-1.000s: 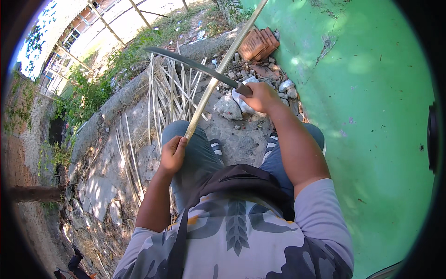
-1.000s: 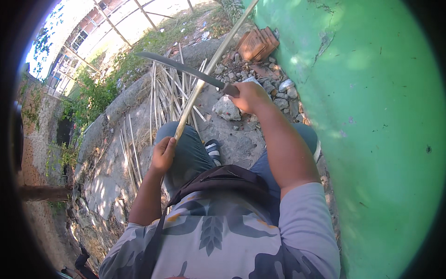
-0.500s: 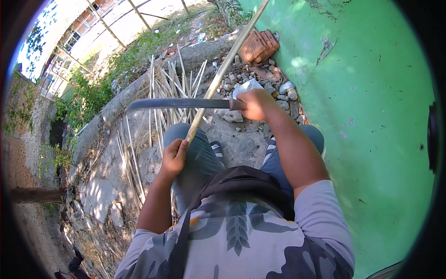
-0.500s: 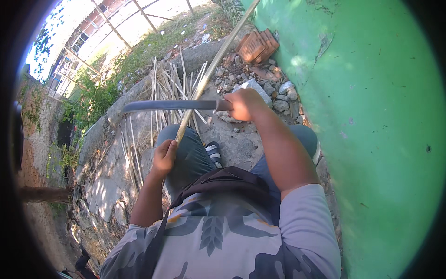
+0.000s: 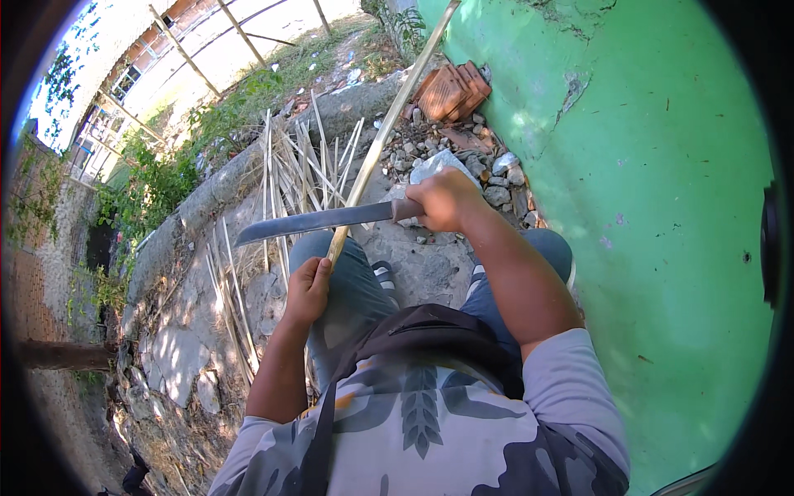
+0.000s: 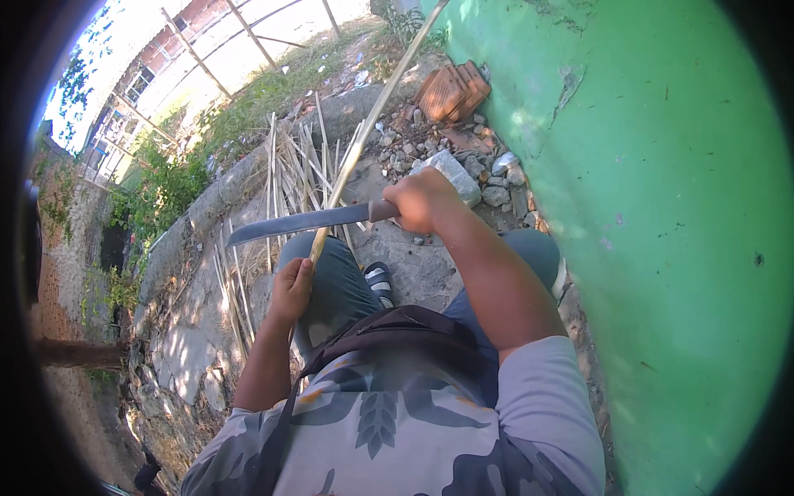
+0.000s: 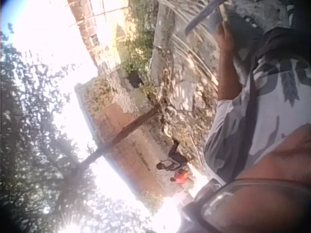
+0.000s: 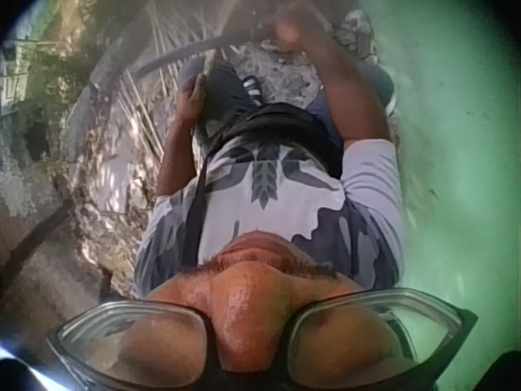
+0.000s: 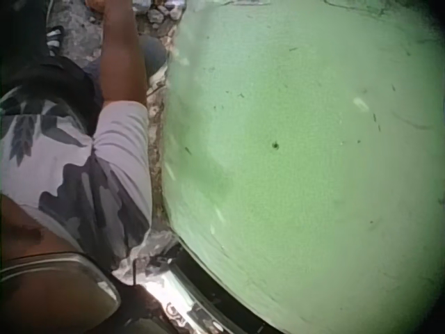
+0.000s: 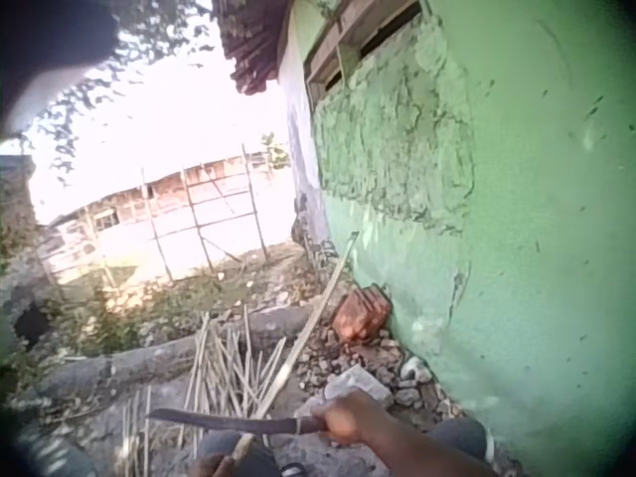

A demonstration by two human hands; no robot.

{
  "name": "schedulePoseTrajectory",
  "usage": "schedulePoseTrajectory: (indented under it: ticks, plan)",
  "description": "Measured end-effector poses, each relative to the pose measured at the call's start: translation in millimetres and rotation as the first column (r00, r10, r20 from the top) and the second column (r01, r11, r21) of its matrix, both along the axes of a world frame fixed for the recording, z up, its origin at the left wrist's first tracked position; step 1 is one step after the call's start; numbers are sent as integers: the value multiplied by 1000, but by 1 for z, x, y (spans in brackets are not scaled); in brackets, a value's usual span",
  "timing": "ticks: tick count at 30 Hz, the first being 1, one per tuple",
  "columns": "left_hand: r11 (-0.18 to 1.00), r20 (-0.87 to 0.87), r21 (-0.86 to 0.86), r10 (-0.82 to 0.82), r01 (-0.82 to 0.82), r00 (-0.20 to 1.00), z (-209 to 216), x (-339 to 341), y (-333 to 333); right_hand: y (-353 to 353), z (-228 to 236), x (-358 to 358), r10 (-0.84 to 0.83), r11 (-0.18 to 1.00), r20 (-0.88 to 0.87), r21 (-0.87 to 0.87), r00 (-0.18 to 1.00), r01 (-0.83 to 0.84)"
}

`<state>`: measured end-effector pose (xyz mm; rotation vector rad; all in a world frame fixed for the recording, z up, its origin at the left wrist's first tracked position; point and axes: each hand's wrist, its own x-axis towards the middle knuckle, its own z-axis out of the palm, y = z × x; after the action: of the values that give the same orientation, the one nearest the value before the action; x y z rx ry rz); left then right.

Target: The person scrapes a thin bamboo strip using a machete, places it down, and picks up a wider bamboo strip to scrape it with the machete.

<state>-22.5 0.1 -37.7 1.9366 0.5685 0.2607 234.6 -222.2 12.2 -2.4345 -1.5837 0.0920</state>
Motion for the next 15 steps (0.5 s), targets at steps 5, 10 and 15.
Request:
schedulePoseTrajectory:
  ticks: [5,10,15]
  plan:
    - [998,-5,35,-53,53,999,8,3,-4,-18,-4,20,-357,909,-320,98,878,405]
    - [997,-36,49,-50,51,998,9,3,-6,-24,-6,22,-409,865,-377,130,831,485]
    - [991,-55,122,-50,56,997,9,2,-5,-8,-12,5,-121,984,-104,117,987,133]
